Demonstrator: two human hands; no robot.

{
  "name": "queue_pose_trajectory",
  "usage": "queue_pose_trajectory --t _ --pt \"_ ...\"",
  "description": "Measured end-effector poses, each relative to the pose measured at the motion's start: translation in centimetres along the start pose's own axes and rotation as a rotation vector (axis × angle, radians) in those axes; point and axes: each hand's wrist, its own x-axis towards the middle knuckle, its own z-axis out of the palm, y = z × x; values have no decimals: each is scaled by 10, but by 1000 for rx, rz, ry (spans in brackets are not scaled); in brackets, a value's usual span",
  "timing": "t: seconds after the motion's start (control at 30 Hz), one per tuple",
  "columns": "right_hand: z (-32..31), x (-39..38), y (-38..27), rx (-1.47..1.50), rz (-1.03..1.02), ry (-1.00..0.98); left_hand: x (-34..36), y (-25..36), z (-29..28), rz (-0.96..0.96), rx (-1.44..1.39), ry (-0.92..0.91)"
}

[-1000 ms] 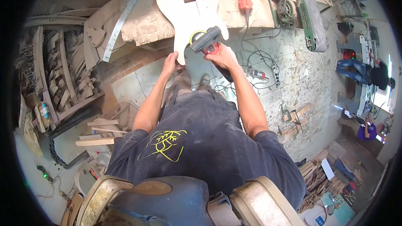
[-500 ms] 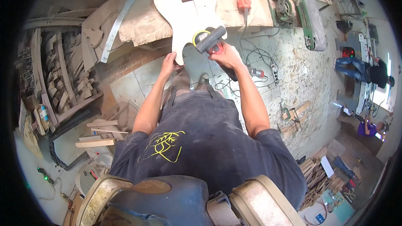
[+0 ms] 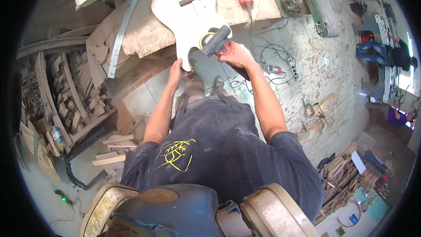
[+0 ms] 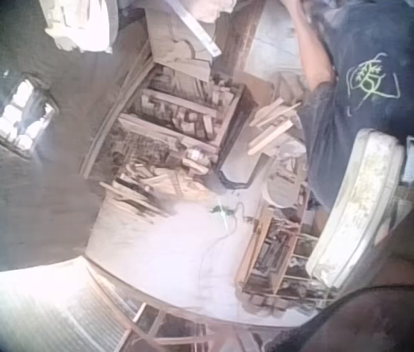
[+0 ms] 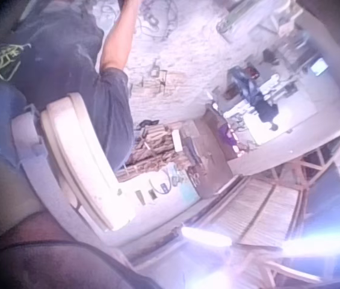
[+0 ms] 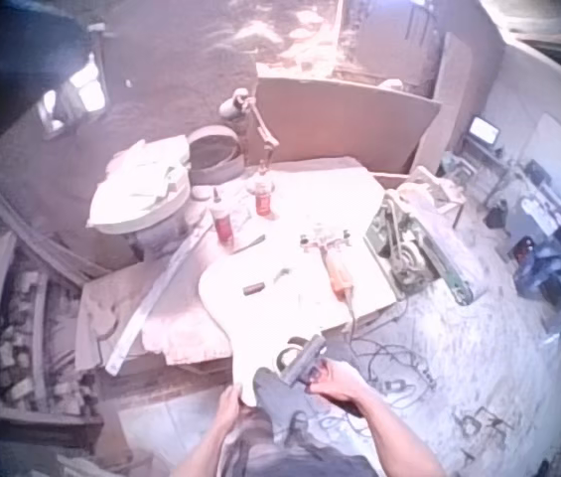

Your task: The person sands the surface of a wooden guitar body using a handheld power sander, moving the tool across the front and edges of the instrument.

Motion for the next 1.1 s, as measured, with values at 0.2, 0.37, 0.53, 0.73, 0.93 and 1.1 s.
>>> queue_pose_trajectory --t 0.2,0.37,0.53,0.73,0.93,1.1 --pt "13 -34 36 -62 7 -9 -2 -8 -4 -5 5 23" --pt "42 -106 100 553 226 -38 -9 -12 8 -9 -140 20" --pt "60 -151 155 988 279 294 -16 3 18 54 -32 100" --pt "67 -175 189 1432 310 489 -34 58 23 128 -57 143" --pt "70 -183 207 1594 186 509 -45 138 10 137 -151 190" --pt "70 -180 213 1596 140 515 -59 198 13 194 -130 212"
